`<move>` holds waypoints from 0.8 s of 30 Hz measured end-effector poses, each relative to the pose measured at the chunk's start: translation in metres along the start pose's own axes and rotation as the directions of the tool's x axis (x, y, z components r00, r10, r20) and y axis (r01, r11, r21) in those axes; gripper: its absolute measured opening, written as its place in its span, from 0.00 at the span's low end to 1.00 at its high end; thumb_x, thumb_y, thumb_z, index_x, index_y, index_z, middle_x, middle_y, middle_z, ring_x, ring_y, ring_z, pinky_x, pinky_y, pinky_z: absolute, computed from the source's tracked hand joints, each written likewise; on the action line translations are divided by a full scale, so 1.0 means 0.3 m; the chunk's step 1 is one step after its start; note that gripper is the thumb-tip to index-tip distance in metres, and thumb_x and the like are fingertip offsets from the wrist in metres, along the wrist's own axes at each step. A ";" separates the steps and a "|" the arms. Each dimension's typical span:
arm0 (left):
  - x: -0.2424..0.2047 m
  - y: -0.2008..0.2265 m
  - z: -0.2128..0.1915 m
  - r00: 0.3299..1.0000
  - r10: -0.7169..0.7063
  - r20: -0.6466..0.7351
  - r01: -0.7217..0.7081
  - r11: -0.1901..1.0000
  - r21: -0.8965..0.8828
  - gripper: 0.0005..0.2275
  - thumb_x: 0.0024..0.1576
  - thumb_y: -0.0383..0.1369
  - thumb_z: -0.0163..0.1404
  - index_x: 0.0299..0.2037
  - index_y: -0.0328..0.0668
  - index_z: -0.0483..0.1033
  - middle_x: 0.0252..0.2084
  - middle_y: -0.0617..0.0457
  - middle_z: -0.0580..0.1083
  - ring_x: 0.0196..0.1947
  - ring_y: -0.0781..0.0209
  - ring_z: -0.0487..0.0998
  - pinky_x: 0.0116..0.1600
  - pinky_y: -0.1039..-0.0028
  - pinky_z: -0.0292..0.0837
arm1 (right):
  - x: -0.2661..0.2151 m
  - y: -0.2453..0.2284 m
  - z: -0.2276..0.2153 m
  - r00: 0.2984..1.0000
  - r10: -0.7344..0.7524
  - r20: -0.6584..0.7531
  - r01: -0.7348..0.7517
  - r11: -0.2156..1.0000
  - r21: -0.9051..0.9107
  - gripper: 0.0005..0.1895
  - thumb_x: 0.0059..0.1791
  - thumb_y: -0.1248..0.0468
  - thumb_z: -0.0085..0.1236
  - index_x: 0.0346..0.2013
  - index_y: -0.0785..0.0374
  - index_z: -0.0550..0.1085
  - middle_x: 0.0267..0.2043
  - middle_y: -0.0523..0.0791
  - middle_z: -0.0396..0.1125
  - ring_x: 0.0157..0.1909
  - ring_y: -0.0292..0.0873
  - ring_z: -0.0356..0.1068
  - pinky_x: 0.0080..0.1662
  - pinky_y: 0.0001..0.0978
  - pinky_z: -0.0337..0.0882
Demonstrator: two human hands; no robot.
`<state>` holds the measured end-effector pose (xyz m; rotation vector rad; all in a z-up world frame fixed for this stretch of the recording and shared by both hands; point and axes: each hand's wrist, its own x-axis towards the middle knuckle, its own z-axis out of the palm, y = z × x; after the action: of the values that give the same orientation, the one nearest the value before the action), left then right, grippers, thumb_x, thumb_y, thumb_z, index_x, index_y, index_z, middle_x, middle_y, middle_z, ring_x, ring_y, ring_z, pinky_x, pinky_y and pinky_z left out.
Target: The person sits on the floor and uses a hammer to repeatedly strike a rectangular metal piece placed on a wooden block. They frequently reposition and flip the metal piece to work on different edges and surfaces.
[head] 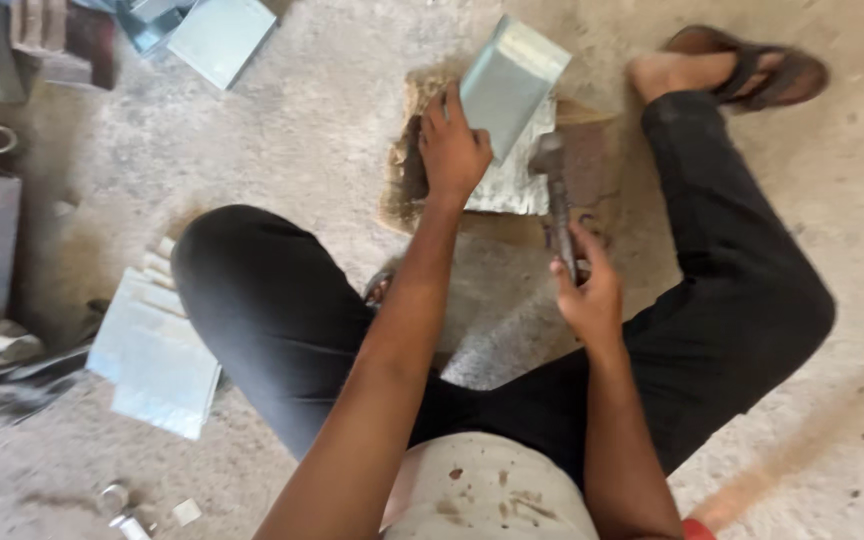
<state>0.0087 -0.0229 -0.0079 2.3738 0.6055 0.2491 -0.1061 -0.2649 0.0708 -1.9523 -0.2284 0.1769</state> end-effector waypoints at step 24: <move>0.033 -0.047 -0.054 0.937 0.309 0.164 -0.347 0.765 0.543 0.24 0.58 0.30 0.44 0.67 0.53 0.62 0.71 0.41 0.61 0.73 0.41 0.56 0.65 0.38 0.49 | 0.014 0.062 0.010 0.989 0.102 -0.110 -0.084 0.985 0.150 0.30 0.52 0.76 0.56 0.70 0.67 0.64 0.46 0.49 0.71 0.45 0.40 0.71 0.45 0.29 0.72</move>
<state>0.0071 0.0006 -0.0046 3.0579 0.2343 0.1535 -0.1013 -0.2681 0.0523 -1.8226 -0.0452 0.1353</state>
